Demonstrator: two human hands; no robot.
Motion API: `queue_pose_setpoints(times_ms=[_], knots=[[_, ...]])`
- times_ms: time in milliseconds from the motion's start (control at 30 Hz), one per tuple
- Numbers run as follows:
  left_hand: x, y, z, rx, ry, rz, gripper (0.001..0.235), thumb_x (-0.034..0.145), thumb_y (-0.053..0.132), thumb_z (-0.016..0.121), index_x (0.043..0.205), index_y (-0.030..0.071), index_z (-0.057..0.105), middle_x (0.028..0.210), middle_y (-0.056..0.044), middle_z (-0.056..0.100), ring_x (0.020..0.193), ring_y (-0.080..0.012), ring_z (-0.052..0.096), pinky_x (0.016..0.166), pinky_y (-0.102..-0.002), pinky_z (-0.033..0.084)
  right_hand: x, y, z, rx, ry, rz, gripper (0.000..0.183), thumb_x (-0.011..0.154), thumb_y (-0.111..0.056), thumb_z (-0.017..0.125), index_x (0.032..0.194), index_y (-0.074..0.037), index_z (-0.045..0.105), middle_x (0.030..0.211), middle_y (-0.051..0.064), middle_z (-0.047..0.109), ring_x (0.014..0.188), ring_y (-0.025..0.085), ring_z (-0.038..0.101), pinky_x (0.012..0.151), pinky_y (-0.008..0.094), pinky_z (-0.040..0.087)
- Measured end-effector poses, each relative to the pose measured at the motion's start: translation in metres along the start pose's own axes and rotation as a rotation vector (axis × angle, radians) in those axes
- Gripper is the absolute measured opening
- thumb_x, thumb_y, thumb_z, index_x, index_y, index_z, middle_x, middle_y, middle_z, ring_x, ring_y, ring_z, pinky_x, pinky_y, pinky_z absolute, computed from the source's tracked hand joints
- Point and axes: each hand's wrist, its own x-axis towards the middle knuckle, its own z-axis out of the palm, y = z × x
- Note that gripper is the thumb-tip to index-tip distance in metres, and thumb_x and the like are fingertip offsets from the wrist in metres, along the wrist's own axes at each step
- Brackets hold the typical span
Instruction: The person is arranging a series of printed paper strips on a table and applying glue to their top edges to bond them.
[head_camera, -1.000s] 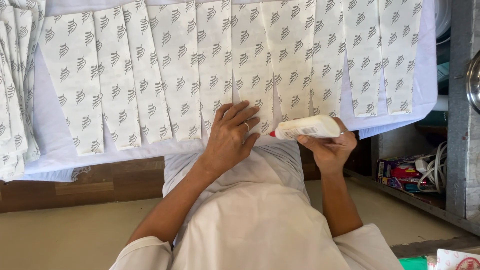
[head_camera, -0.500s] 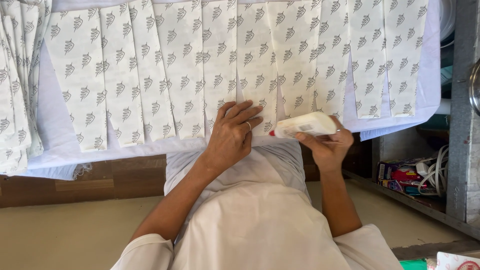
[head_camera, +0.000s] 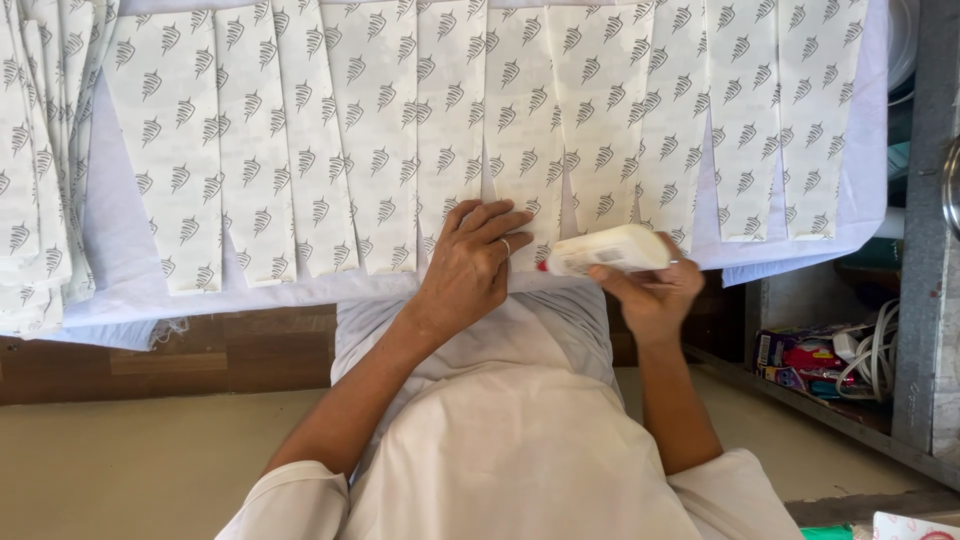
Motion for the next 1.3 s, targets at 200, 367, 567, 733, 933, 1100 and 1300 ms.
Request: queue_pose_setpoints(times_ms=[200,367,567,733,933,1100,1300], knots=[[-0.004,-0.016,-0.002,-0.168,0.102,0.109,0.031,0.089,-0.013,0.054,0.102,0.002,0.077,0.112,-0.011,0.074,0.111,-0.0334,0.063,0.093,-0.041,0.048,-0.001,0.011,-0.038,0.001,0.054,-0.055,0.039,0.078,0.005,0.083,0.11,0.012,0.062,0.103,0.029,0.071,0.099,0.032,0.071,0.093,0.047,0.058],[-0.015,-0.043,-0.042,0.099,0.12,0.106,0.017,0.09,-0.006,0.063,0.097,0.003,0.076,0.104,-0.011,0.074,0.106,-0.0303,0.062,0.086,-0.039,0.046,0.003,0.018,-0.009,0.036,0.012,-0.081,0.039,0.074,0.009,0.085,0.106,0.013,0.063,0.1,0.028,0.071,0.099,0.032,0.071,0.09,0.048,0.058],[-0.036,-0.042,-0.046,0.233,0.039,0.129,0.015,0.088,0.003,0.073,0.102,0.001,0.077,0.115,-0.015,0.074,0.117,-0.032,0.063,0.096,-0.043,0.045,0.007,0.001,0.047,0.094,-0.085,-0.03,0.043,0.07,0.007,0.089,0.104,0.012,0.063,0.096,0.024,0.073,0.103,0.03,0.071,0.09,0.044,0.058],[-0.043,-0.038,-0.045,0.145,-0.005,0.079,0.03,0.085,0.006,0.077,0.114,-0.002,0.074,0.127,-0.018,0.07,0.127,-0.0354,0.059,0.106,-0.046,0.042,-0.004,0.017,0.049,0.041,-0.15,0.022,0.043,0.069,0.006,0.091,0.103,0.012,0.065,0.094,0.022,0.075,0.101,0.028,0.072,0.09,0.041,0.057],[-0.043,-0.035,-0.055,0.053,-0.126,-0.006,0.051,0.076,0.008,0.085,0.123,-0.004,0.07,0.137,-0.021,0.064,0.136,-0.0368,0.052,0.117,-0.05,0.035,-0.001,0.006,0.07,0.008,-0.199,0.049,0.041,0.069,0.006,0.091,0.102,0.013,0.067,0.092,0.025,0.075,0.1,0.031,0.072,0.084,0.043,0.059],[-0.046,-0.043,-0.051,0.054,-0.185,-0.036,0.063,0.069,0.012,0.089,0.128,0.002,0.068,0.143,-0.015,0.061,0.14,-0.0333,0.049,0.122,-0.053,0.026,-0.002,0.011,0.096,0.082,-0.244,-0.037,0.039,0.068,0.004,0.093,0.097,0.012,0.069,0.087,0.024,0.075,0.092,0.031,0.074,0.076,0.042,0.06],[-0.041,-0.034,-0.056,0.041,-0.158,-0.065,0.052,0.077,0.015,0.085,0.125,0.002,0.069,0.14,-0.015,0.063,0.138,-0.0311,0.052,0.124,-0.055,0.02,0.004,0.011,0.062,0.045,-0.235,-0.04,0.038,0.071,-0.001,0.093,0.097,0.011,0.067,0.085,0.022,0.074,0.093,0.027,0.073,0.078,0.04,0.059]])
